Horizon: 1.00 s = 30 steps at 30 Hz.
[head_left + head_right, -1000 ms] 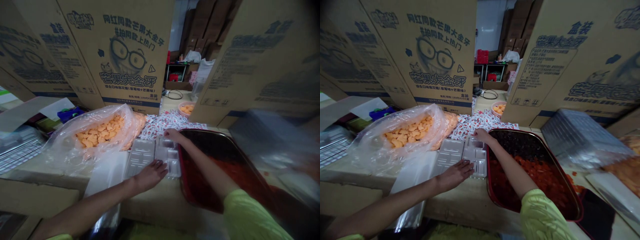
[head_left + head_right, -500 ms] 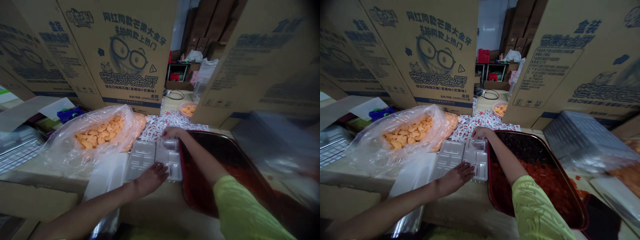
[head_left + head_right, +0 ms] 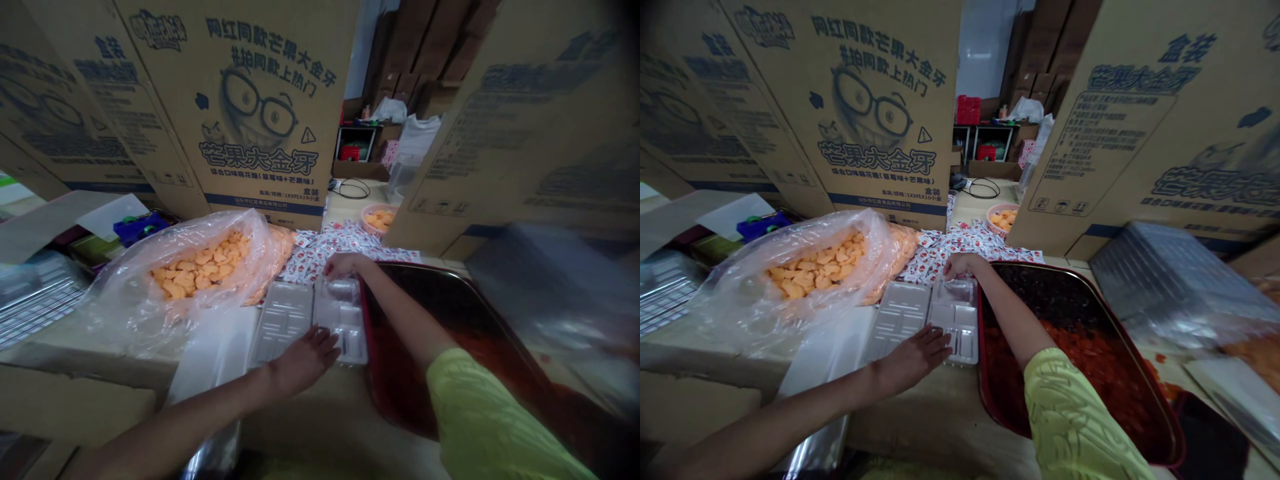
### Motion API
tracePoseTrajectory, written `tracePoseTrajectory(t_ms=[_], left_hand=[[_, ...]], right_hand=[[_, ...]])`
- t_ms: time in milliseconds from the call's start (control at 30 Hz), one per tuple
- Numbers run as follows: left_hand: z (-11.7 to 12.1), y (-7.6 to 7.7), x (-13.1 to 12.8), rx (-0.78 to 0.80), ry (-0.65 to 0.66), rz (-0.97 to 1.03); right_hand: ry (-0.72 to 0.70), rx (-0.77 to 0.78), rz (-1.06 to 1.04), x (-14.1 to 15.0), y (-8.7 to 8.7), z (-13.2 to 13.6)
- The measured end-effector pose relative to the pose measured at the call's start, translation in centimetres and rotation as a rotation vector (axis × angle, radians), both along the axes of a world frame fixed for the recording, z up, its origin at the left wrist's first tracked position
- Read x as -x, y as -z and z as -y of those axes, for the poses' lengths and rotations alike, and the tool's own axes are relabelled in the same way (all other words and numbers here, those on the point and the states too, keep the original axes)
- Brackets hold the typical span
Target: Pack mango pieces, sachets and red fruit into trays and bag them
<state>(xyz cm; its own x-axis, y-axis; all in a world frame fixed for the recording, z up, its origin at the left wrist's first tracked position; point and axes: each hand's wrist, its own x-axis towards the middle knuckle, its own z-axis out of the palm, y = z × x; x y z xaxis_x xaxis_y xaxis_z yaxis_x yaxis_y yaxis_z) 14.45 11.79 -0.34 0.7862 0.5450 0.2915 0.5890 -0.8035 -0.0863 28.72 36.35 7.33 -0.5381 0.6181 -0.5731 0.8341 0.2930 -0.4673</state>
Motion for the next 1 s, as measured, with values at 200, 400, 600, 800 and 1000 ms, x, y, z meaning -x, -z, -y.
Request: tracePoseTrajectory(t_ms=[200,400,600,800,1000], left_hand=[[0.1,0.2,0.0,-0.004,-0.007,0.008],[0.2,-0.1,-0.1,0.003,-0.018,0.002],[0.2,-0.3,0.0,-0.004,-0.019,0.012],[0.2,0.0,0.2,0.022,-0.013,0.045],[-0.5,0.0,1.0,0.200,-0.080,0.496]], right_hand=[[0.023,0.031,0.063,0.4,-0.8,0.5],[-0.016,-0.030,0.074,0.6,-0.8,0.3],[-0.035,-0.121,-0.022,0.2,-0.2,0.5],[-0.019,-0.150,-0.136,0.1,-0.9,1.4],[-0.018,-0.124,-0.275,-0.2,-3.6,3.0]])
